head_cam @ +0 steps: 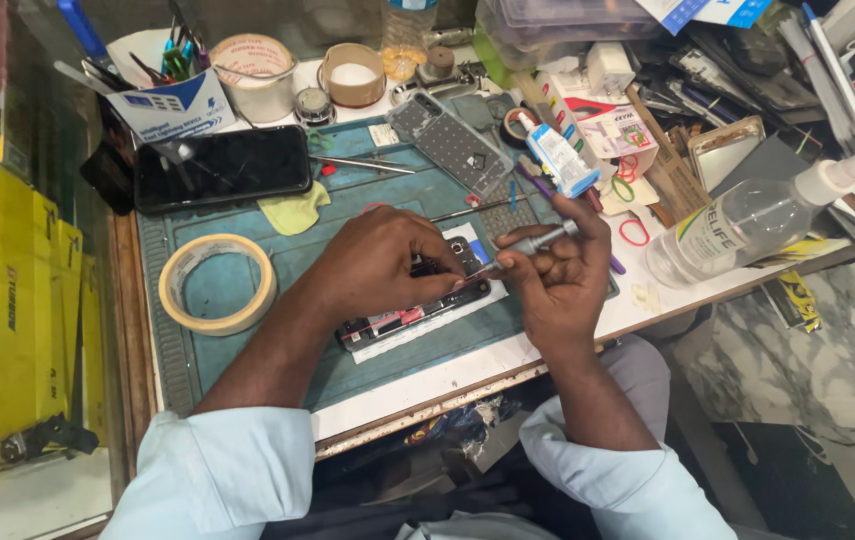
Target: The person disassembles a mobile phone using a screwdriver, handles internal components including the battery and frame, and uses a thin tool to scrape and clean the edges of a screen component.
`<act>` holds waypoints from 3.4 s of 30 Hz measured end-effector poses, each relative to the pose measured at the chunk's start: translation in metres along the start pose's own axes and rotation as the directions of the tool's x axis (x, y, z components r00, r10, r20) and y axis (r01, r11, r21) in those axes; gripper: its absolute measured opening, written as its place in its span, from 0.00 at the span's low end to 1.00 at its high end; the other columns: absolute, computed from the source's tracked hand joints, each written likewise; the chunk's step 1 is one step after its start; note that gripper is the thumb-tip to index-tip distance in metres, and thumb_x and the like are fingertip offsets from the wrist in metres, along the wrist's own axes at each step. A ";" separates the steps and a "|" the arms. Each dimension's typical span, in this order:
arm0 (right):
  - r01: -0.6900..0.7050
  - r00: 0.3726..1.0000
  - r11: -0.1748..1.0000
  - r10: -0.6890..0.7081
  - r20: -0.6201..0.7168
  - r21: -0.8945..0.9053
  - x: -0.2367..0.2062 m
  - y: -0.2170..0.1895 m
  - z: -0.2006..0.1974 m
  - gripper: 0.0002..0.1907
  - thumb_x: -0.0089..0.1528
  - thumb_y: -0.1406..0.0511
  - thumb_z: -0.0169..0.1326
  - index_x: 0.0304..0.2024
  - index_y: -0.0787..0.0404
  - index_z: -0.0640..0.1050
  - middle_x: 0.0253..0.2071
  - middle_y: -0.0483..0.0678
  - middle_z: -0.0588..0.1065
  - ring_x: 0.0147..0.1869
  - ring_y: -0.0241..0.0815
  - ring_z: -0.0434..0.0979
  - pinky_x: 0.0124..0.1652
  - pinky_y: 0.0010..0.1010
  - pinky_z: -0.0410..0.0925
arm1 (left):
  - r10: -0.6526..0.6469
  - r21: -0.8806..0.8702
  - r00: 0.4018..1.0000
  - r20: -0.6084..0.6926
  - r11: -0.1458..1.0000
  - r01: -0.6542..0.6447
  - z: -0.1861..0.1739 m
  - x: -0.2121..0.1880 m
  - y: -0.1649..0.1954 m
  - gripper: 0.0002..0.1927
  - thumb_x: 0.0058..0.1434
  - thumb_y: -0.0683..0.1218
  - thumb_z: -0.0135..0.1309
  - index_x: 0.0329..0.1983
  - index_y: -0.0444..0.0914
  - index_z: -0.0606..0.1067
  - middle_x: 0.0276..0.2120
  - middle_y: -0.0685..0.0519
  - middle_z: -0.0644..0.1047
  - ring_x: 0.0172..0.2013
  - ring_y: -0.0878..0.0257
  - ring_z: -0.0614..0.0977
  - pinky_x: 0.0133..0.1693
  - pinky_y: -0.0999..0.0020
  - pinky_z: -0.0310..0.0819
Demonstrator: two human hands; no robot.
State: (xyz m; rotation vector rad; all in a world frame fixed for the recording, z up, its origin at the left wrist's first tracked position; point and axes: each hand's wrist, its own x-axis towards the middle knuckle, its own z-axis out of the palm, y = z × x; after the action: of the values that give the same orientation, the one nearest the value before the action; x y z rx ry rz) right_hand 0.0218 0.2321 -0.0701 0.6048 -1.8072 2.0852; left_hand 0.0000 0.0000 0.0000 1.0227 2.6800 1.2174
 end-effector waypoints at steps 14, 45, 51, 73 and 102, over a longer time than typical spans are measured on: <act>0.077 0.994 0.997 -0.075 0.074 -0.016 -0.040 0.107 -0.064 0.35 0.70 0.78 0.54 0.72 0.56 0.54 0.56 0.63 0.76 0.52 0.41 0.82 0.51 0.27 0.76 | -0.051 -0.053 0.999 -0.019 0.997 0.050 0.104 0.020 -0.076 0.10 0.52 0.51 0.64 0.37 0.49 0.87 0.29 0.54 0.85 0.30 0.59 0.86 0.33 0.61 0.76; 0.261 0.935 0.902 -0.149 0.321 -0.343 -0.065 0.044 0.166 0.31 0.71 0.72 0.56 0.73 0.57 0.59 0.48 0.53 0.77 0.51 0.42 0.82 0.49 0.30 0.76 | -0.205 0.257 0.975 -0.090 0.941 0.221 -0.072 -0.156 -0.100 0.09 0.53 0.50 0.65 0.37 0.46 0.85 0.36 0.56 0.84 0.38 0.55 0.84 0.37 0.56 0.76; 0.317 0.915 0.851 -0.159 0.370 -0.418 -0.061 0.028 0.175 0.32 0.68 0.73 0.58 0.72 0.56 0.61 0.47 0.53 0.78 0.50 0.42 0.83 0.47 0.29 0.76 | -0.217 0.257 0.973 -0.083 0.938 0.231 -0.076 -0.159 -0.095 0.09 0.53 0.50 0.65 0.37 0.46 0.86 0.35 0.56 0.83 0.38 0.55 0.84 0.38 0.55 0.76; 0.143 0.907 0.865 0.081 0.414 -0.482 -0.034 -0.065 0.201 0.28 0.65 0.70 0.61 0.67 0.60 0.72 0.58 0.53 0.80 0.58 0.44 0.85 0.52 0.29 0.80 | -0.133 0.256 0.986 -0.096 0.955 0.153 -0.116 -0.173 -0.057 0.09 0.51 0.49 0.65 0.35 0.44 0.85 0.35 0.53 0.83 0.38 0.52 0.83 0.39 0.54 0.76; 0.256 0.928 0.747 -0.012 0.372 -0.614 -0.032 -0.055 0.195 0.30 0.59 0.70 0.69 0.63 0.59 0.73 0.56 0.55 0.79 0.49 0.44 0.86 0.46 0.30 0.80 | -0.146 0.246 0.986 -0.076 0.956 0.160 -0.111 -0.158 -0.068 0.08 0.52 0.49 0.66 0.35 0.44 0.85 0.36 0.54 0.83 0.39 0.53 0.83 0.38 0.54 0.76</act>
State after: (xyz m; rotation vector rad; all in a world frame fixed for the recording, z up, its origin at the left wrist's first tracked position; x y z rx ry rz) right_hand 0.0980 0.0488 -0.0174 0.8930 -2.4155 1.1439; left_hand 0.0554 -0.1973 -0.0063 0.7916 2.9513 0.9109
